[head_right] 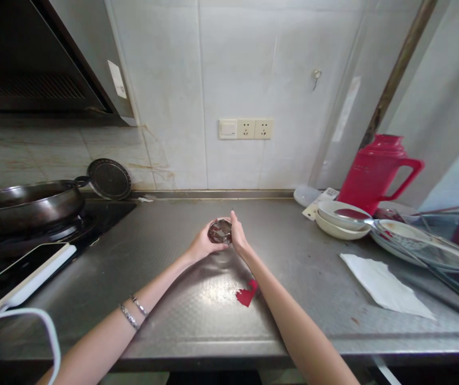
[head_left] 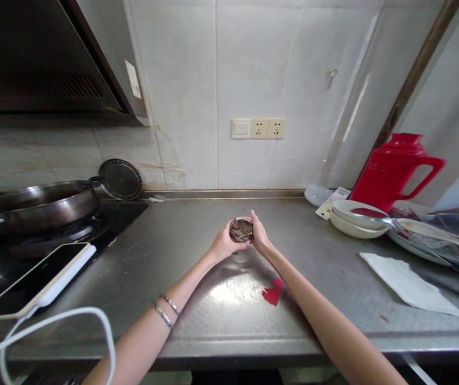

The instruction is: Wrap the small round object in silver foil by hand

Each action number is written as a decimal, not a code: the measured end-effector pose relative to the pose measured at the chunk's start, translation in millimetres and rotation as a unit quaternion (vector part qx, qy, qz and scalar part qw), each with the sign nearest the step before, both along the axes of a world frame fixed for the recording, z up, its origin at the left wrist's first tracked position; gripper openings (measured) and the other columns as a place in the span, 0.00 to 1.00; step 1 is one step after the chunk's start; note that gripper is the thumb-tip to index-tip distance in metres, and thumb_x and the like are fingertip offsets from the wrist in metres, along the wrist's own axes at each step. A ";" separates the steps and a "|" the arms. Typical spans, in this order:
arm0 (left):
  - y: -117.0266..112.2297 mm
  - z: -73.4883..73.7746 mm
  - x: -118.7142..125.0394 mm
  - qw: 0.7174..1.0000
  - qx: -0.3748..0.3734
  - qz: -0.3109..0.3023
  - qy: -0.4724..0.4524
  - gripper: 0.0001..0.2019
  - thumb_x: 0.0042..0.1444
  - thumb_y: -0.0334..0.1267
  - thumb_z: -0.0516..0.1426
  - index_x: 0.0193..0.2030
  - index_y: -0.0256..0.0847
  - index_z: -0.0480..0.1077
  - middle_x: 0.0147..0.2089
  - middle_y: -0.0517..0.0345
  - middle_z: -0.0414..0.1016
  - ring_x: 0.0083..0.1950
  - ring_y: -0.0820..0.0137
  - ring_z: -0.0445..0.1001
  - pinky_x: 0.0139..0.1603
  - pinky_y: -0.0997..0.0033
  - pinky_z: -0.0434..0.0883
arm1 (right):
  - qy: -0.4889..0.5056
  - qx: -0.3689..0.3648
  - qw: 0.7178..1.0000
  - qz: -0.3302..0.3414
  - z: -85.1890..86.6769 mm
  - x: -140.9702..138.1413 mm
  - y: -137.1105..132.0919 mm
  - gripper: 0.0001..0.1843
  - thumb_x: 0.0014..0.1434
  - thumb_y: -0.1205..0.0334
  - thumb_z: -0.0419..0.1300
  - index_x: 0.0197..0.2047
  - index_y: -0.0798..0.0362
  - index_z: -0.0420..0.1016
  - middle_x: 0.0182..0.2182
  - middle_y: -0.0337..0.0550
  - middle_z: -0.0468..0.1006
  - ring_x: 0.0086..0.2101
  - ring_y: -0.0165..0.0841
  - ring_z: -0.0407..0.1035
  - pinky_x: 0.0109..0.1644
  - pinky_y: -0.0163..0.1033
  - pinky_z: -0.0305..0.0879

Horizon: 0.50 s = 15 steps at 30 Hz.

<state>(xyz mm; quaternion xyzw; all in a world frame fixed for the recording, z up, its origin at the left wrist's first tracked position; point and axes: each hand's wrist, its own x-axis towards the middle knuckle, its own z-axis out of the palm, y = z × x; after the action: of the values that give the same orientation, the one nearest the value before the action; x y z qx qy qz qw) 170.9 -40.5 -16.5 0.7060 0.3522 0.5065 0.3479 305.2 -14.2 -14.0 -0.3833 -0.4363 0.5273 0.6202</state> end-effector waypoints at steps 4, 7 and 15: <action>-3.4 -1.1 1.8 1.000 -0.015 -0.014 0.005 0.38 0.36 0.39 0.70 0.56 0.37 0.63 0.49 0.48 0.76 0.49 0.62 0.75 0.53 0.60 0.70 | 0.015 -0.019 1.000 -0.019 -0.5 -4.2 -4.2 0.30 0.51 0.35 0.52 0.29 0.54 0.79 0.26 0.45 0.81 0.29 0.38 0.75 0.37 0.41 0.69; -3.2 0.6 2.9 1.000 -0.015 0.006 0.008 0.34 0.37 0.41 0.69 0.52 0.38 0.64 0.46 0.50 0.77 0.45 0.63 0.76 0.49 0.62 0.72 | 0.023 -0.014 0.999 -0.042 -2.7 -5.6 -3.6 0.30 0.51 0.35 0.51 0.28 0.53 0.79 0.24 0.44 0.81 0.31 0.39 0.75 0.39 0.41 0.70; -10.6 9.2 3.9 0.992 0.009 0.112 0.056 0.34 0.34 0.44 0.69 0.50 0.39 0.65 0.44 0.48 0.77 0.45 0.60 0.76 0.45 0.61 0.72 | -0.032 0.023 0.996 -0.086 -1.8 -11.4 -7.2 0.30 0.52 0.36 0.50 0.29 0.53 0.80 0.26 0.43 0.81 0.32 0.38 0.74 0.41 0.40 0.68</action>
<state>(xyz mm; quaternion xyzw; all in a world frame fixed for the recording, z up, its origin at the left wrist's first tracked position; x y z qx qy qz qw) 174.8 -51.1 -7.2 0.6927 0.4432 0.5049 0.2624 293.8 -21.4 -15.8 -0.4217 -0.4337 0.4492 0.6575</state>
